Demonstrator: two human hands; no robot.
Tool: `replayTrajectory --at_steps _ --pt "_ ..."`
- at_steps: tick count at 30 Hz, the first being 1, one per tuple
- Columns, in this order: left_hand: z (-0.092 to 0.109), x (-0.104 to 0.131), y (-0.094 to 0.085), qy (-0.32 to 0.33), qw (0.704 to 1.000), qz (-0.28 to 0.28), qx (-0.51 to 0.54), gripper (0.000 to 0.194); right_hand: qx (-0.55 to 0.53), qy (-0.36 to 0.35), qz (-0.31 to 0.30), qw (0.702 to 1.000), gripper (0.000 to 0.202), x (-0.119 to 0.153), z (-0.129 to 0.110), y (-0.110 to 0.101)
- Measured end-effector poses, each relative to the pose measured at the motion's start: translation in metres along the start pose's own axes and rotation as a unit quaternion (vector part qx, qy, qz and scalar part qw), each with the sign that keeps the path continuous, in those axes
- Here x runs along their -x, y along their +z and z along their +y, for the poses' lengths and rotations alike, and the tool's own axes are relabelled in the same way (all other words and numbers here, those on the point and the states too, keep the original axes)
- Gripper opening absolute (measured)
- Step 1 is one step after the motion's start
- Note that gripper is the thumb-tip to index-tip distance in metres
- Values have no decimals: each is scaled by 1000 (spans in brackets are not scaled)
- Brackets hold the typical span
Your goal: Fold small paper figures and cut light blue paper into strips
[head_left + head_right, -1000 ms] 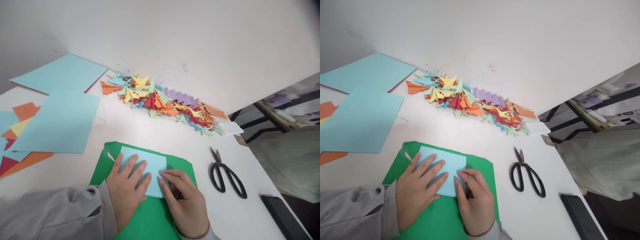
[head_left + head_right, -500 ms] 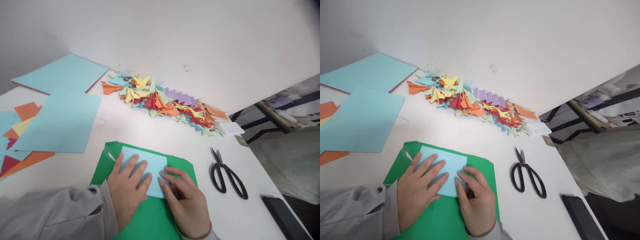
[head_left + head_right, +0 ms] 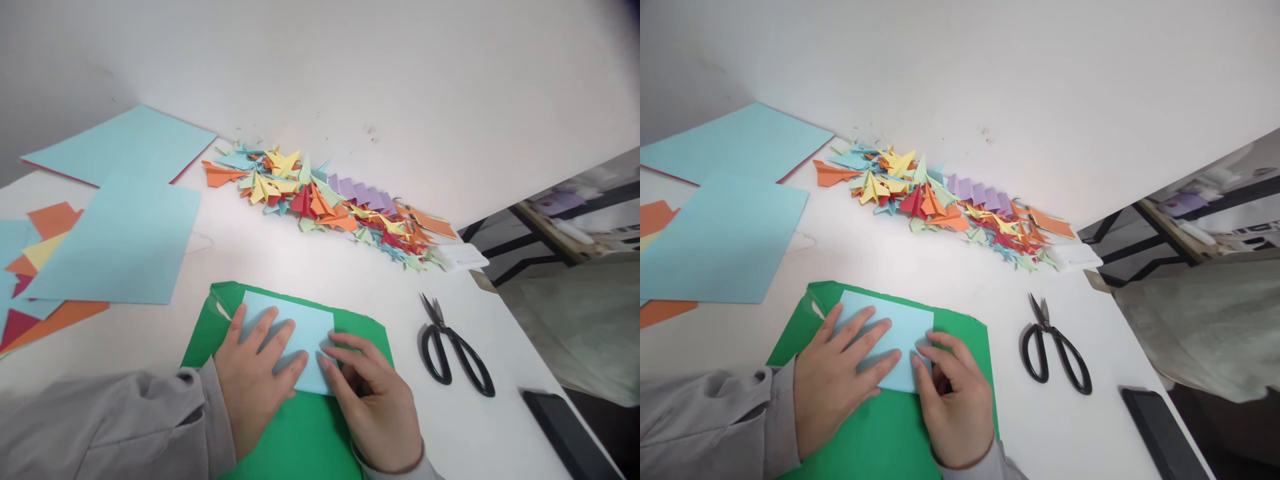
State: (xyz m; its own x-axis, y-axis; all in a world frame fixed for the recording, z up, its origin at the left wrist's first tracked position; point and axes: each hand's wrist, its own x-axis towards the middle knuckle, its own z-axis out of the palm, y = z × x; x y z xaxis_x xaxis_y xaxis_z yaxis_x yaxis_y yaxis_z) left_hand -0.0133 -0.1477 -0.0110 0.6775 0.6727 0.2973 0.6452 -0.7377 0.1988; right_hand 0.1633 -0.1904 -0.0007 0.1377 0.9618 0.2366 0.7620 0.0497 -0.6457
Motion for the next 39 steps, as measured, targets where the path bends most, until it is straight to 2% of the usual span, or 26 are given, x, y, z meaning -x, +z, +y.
replayTrajectory --at_steps 8,14,24,29,33,36,39 --pt "-1 1 0 4 1000 3 12 32 -26 16 14 999 12 0 -1 2" --pt "0 1 0 -3 1000 1 12 39 -49 13 20 999 11 -2 -1 2" --pt "0 0 -2 -1 1000 -17 1 37 -1 -11 24 1000 13 -2 -3 2" --pt "0 0 -2 2 1000 -26 -8 39 79 -57 34 995 14 -1 -6 3" --pt "0 0 -3 5 999 -42 -3 48 131 -132 51 981 17 -3 -8 4" --pt "-1 1 -7 16 998 -61 3 57 150 -183 40 971 17 -5 -10 3" --pt "-2 1 -10 26 997 -79 4 66 142 -199 26 969 18 -6 -11 4"
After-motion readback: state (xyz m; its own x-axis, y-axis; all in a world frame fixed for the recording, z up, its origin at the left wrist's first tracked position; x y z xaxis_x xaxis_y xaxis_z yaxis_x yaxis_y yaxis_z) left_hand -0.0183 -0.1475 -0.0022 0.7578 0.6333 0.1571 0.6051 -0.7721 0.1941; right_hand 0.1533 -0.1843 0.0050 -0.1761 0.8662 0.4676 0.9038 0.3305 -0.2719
